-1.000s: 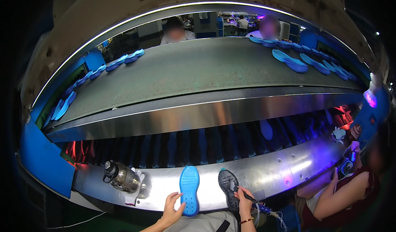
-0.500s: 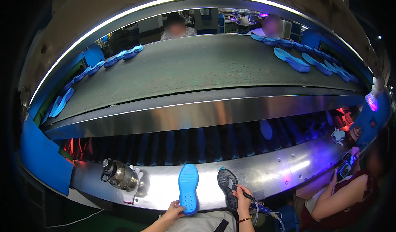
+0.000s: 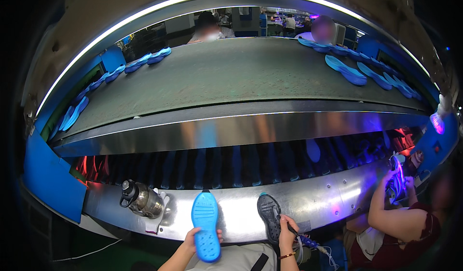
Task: The person applies liquid to shoe soles using a handheld brush applicator tool, brushing both sides of each sole, and places the soles onto an upper conveyor belt.
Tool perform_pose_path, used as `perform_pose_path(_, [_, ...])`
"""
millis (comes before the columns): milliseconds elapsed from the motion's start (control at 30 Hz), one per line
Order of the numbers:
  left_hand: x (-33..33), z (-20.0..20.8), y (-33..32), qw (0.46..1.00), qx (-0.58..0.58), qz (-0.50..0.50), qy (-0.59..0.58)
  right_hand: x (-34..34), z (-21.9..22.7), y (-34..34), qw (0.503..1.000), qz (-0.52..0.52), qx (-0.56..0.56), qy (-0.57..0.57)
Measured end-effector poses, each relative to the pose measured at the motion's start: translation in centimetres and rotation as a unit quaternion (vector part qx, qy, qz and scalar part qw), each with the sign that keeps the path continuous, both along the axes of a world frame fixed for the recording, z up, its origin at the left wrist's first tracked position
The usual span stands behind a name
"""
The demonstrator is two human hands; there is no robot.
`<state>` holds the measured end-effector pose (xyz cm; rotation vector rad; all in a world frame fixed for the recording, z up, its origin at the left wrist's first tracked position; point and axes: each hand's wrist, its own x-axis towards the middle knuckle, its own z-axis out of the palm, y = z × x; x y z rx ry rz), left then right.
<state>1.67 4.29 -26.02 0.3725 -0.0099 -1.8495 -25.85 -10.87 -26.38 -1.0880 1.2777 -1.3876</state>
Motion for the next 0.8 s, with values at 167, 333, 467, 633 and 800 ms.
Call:
perform_pose_path(167, [-1.4,0.1,-4.3,0.988,0.103,-0.009,-0.116,1.2,3.3,0.7,0.960,0.038,-0.176,0.215])
perform_pose_path(333, [-2.4,2.0,-6.2,1.000,-0.011,0.002,0.027,0.5,4.6,1.7,0.900,0.120,-0.244,0.340])
perform_pose_path(467, [-4.4,4.2,-8.5,0.989,-0.080,0.009,0.122,2.1,5.9,2.9,0.803,0.096,-0.334,0.484])
perform_pose_path(633, [-7.7,6.1,-12.0,0.978,-0.133,0.107,0.120,2.6,4.6,4.4,0.729,0.146,-0.356,0.566])
perform_pose_path(800, [-9.4,6.1,-11.5,0.984,-0.098,0.045,0.140,0.9,2.0,3.4,0.680,0.214,-0.340,0.614])
